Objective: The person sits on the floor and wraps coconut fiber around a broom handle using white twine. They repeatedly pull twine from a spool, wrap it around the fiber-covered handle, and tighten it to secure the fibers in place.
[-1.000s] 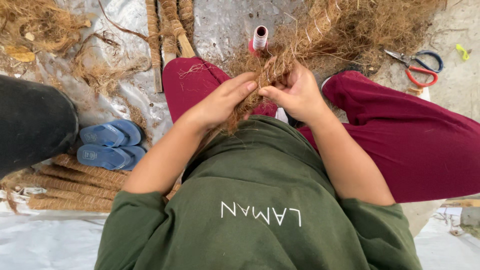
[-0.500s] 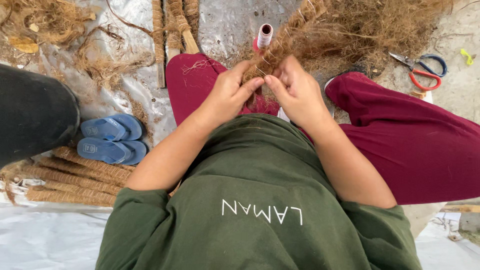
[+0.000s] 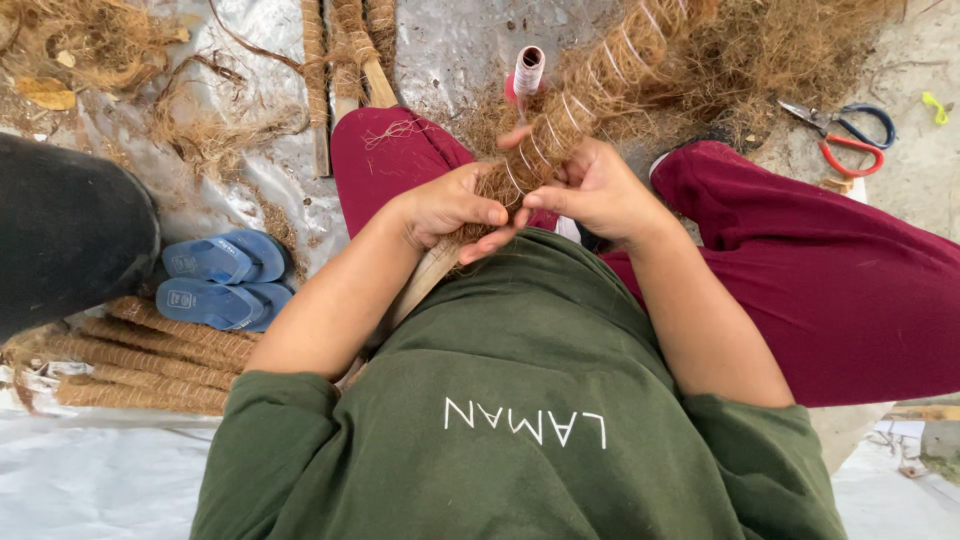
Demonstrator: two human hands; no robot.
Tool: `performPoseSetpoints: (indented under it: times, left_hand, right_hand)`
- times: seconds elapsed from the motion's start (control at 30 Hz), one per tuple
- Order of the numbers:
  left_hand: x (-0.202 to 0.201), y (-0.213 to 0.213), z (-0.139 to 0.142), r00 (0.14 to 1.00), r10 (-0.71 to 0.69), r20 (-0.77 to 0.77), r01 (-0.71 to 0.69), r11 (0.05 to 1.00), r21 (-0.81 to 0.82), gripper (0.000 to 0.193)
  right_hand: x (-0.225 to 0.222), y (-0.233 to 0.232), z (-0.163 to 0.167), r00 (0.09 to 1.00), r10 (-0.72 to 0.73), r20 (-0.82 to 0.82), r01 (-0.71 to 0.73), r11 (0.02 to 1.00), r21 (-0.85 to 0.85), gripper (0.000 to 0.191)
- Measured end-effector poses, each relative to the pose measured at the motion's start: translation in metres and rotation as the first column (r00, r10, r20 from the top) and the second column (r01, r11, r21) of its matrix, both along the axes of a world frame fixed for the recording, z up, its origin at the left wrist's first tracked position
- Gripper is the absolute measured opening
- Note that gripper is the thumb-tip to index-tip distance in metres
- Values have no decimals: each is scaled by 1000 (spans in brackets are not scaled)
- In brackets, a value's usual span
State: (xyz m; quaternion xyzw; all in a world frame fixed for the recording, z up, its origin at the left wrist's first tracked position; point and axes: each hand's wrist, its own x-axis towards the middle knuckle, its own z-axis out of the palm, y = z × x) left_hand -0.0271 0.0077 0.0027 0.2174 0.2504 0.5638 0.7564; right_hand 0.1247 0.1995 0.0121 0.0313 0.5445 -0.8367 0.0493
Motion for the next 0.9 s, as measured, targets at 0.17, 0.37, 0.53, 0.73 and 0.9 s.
performPoseSetpoints:
  times: [0.17, 0.37, 0.53, 0.73, 0.9]
  left_hand:
    - [0, 3, -5, 940, 102, -327, -141, 985, -98, 41]
    - [19, -1, 17, 3, 403, -915, -299, 874, 384, 41]
    - [24, 3, 21, -196, 446, -874, -312, 816, 486, 36]
    - [14, 11, 22, 59, 393, -918, -468, 823, 322, 30]
    - [12, 13, 26, 236, 400, -886, -491, 836, 247, 27]
  right_hand:
    - [-1, -4, -2, 992, -104, -74, 111, 988, 103, 54]
    - [-5, -12, -8, 941, -329, -78, 337, 930, 148, 44]
    - [-7, -14, 4, 924, -360, -132, 377, 795, 475, 45]
    - [-6, -19, 1, 923, -385, 25, 337, 837, 432, 39]
    - [-6, -13, -13, 951, -235, 199, 275, 939, -209, 35]
